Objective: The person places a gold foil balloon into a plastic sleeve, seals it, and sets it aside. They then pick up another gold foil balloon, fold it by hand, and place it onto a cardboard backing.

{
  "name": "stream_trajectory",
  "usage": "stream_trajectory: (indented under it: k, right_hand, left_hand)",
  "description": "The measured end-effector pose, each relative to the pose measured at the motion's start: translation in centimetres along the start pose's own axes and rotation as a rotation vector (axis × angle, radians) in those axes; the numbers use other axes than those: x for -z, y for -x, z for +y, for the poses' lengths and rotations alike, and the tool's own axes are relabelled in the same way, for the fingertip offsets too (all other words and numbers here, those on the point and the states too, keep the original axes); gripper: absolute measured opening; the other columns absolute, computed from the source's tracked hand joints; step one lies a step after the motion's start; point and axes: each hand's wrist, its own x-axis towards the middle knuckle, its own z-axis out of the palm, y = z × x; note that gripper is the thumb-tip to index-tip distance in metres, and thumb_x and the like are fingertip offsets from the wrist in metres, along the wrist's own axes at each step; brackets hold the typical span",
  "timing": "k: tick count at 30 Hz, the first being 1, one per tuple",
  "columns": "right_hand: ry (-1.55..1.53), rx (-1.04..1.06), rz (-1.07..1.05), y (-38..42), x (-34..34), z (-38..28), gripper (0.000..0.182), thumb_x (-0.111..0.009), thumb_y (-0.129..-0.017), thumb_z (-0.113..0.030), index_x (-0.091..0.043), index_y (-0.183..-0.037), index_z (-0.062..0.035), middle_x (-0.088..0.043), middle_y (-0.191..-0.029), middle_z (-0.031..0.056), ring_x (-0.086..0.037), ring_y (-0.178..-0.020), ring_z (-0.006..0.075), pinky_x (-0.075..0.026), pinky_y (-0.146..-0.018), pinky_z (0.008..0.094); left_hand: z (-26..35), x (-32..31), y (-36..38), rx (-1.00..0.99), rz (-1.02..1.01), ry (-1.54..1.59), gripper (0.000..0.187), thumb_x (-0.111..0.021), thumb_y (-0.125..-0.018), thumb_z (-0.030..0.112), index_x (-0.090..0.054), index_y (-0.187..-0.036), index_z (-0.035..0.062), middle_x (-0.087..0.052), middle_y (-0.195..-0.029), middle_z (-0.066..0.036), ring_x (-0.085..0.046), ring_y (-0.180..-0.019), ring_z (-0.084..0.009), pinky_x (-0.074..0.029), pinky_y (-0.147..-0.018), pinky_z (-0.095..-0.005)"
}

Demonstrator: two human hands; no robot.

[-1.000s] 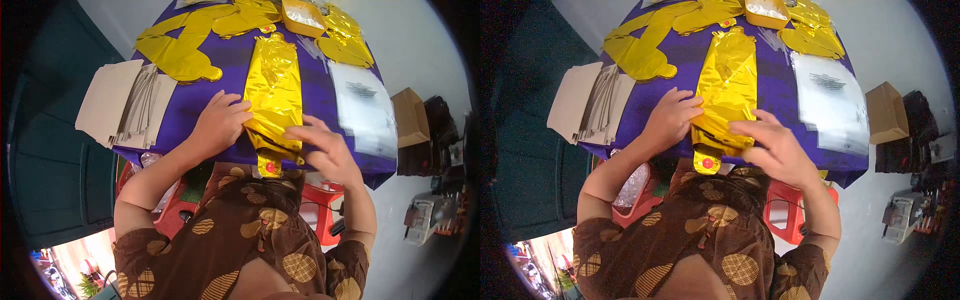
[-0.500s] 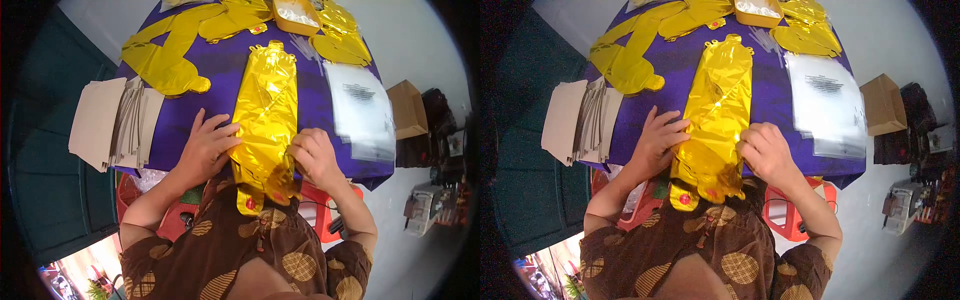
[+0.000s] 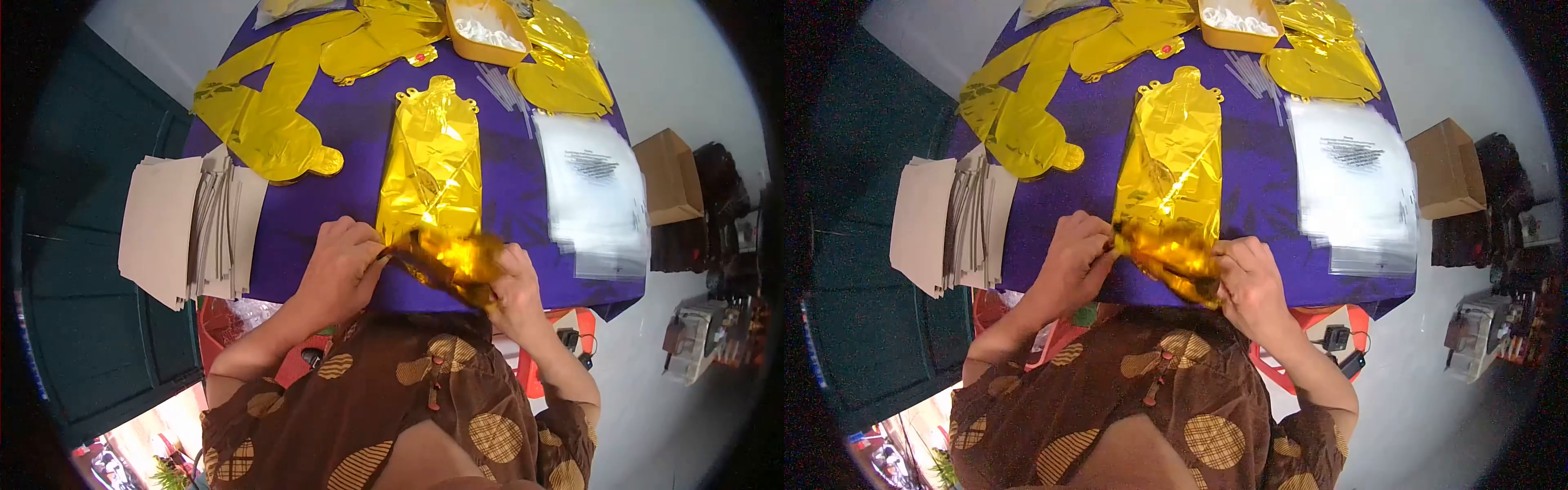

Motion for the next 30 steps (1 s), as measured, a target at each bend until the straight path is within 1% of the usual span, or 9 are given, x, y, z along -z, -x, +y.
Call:
stream_trajectory:
  k: [2, 5, 9, 13, 20, 23, 26, 29, 30]
  right_hand:
    - [-0.037, -0.100, 0.040, -0.1, -0.1, -0.3, 0.021, -0.069, -0.070, -0.001, -0.061, -0.089, 0.0003, -0.060, -0.090, 0.0128, -0.055, -0.083, 0.0328, -0.043, -0.073, 0.0415]
    - [-0.151, -0.297, 0.095, -0.6, -0.7, -0.8, 0.008, -0.068, -0.081, -0.003, -0.061, -0.084, -0.0010, -0.059, -0.080, 0.0132, -0.054, -0.078, 0.0338, -0.043, -0.070, 0.0422]
    - [-0.134, -0.452, 0.115, -1.7, -0.8, -1.0, 0.006, -0.067, -0.082, -0.003, -0.061, -0.084, -0.0009, -0.060, -0.077, 0.0152, -0.054, -0.071, 0.0346, -0.044, -0.066, 0.0430]
    - [-0.029, -0.451, 0.100, -1.9, -1.4, -0.5, 0.014, -0.066, -0.082, -0.001, -0.060, -0.095, 0.0002, -0.061, -0.077, 0.0169, -0.056, -0.072, 0.0366, -0.045, -0.067, 0.0457]
    - [0.080, -0.398, 0.104, -2.6, -1.9, -1.0, 0.035, -0.065, -0.080, 0.000, -0.052, -0.112, 0.0039, -0.061, -0.076, 0.0194, -0.058, -0.072, 0.0379, -0.046, -0.068, 0.0474]
    - [0.157, -0.344, 0.109, -2.6, -2.1, -0.9, 0.037, -0.065, -0.080, 0.000, -0.051, -0.114, 0.0036, -0.061, -0.074, 0.0192, -0.058, -0.070, 0.0367, -0.045, -0.067, 0.0469]
    - [0.195, -0.311, 0.099, -2.8, -2.0, -1.0, 0.037, -0.066, -0.079, -0.001, -0.052, -0.113, 0.0029, -0.060, -0.072, 0.0184, -0.057, -0.069, 0.0353, -0.045, -0.066, 0.0460]
    - [0.231, -0.286, 0.102, -2.9, -1.9, -1.1, 0.036, -0.066, -0.079, -0.002, -0.052, -0.112, 0.0025, -0.060, -0.070, 0.0178, -0.057, -0.069, 0.0343, -0.045, -0.065, 0.0452]
    - [0.243, -0.276, 0.105, -3.0, -2.0, -1.1, 0.035, -0.065, -0.079, -0.002, -0.053, -0.112, 0.0023, -0.060, -0.070, 0.0177, -0.057, -0.068, 0.0340, -0.045, -0.065, 0.0450]
  left_hand:
    - [-0.2, -0.4, -0.2, 0.089, -0.023, -0.037, 0.007, -0.067, -0.077, 0.002, -0.060, -0.079, 0.0024, -0.059, -0.083, -0.010, -0.054, -0.082, -0.0296, -0.037, -0.073, -0.0401]
    - [0.0, -0.8, -0.7, 0.175, 0.025, -0.046, 0.009, -0.066, -0.081, 0.008, -0.061, -0.076, 0.0029, -0.059, -0.075, -0.009, -0.054, -0.077, -0.0296, -0.037, -0.072, -0.0395]
    - [0.6, -1.4, -1.0, 0.274, 0.122, -0.085, 0.007, -0.066, -0.081, 0.008, -0.062, -0.078, 0.0034, -0.058, -0.071, -0.009, -0.054, -0.073, -0.0293, -0.037, -0.071, -0.0397]
    - [0.7, -1.8, -0.9, 0.324, 0.149, -0.108, 0.008, -0.066, -0.082, 0.008, -0.062, -0.087, 0.0040, -0.058, -0.071, -0.009, -0.055, -0.073, -0.0289, -0.038, -0.070, -0.0405]
    - [1.1, -2.1, -1.3, 0.390, 0.120, -0.201, 0.027, -0.064, -0.085, 0.010, -0.055, -0.109, 0.0040, -0.057, -0.072, -0.009, -0.055, -0.070, -0.0301, -0.038, -0.071, -0.0421]
    - [1.1, -2.3, -1.2, 0.335, 0.046, -0.366, 0.029, -0.064, -0.083, 0.010, -0.055, -0.110, 0.0034, -0.057, -0.081, -0.012, -0.053, -0.076, -0.0315, -0.037, -0.069, -0.0435]
    - [1.9, -1.9, -1.8, 0.303, 0.005, -0.461, 0.036, -0.065, -0.081, 0.012, -0.054, -0.113, -0.0004, -0.056, -0.109, -0.021, -0.054, -0.102, -0.0373, -0.042, -0.083, -0.0464]
    - [1.4, -2.4, -2.8, -0.057, 0.110, -0.590, 0.052, -0.067, -0.079, 0.014, -0.049, -0.124, -0.0071, -0.039, -0.137, -0.031, -0.038, -0.129, -0.0464, -0.036, -0.104, -0.0533]
    - [1.6, -2.5, -3.2, -0.065, 0.042, -0.468, 0.057, -0.068, -0.080, 0.016, -0.047, -0.127, -0.0084, -0.034, -0.140, -0.033, -0.033, -0.132, -0.0480, -0.031, -0.107, -0.0551]
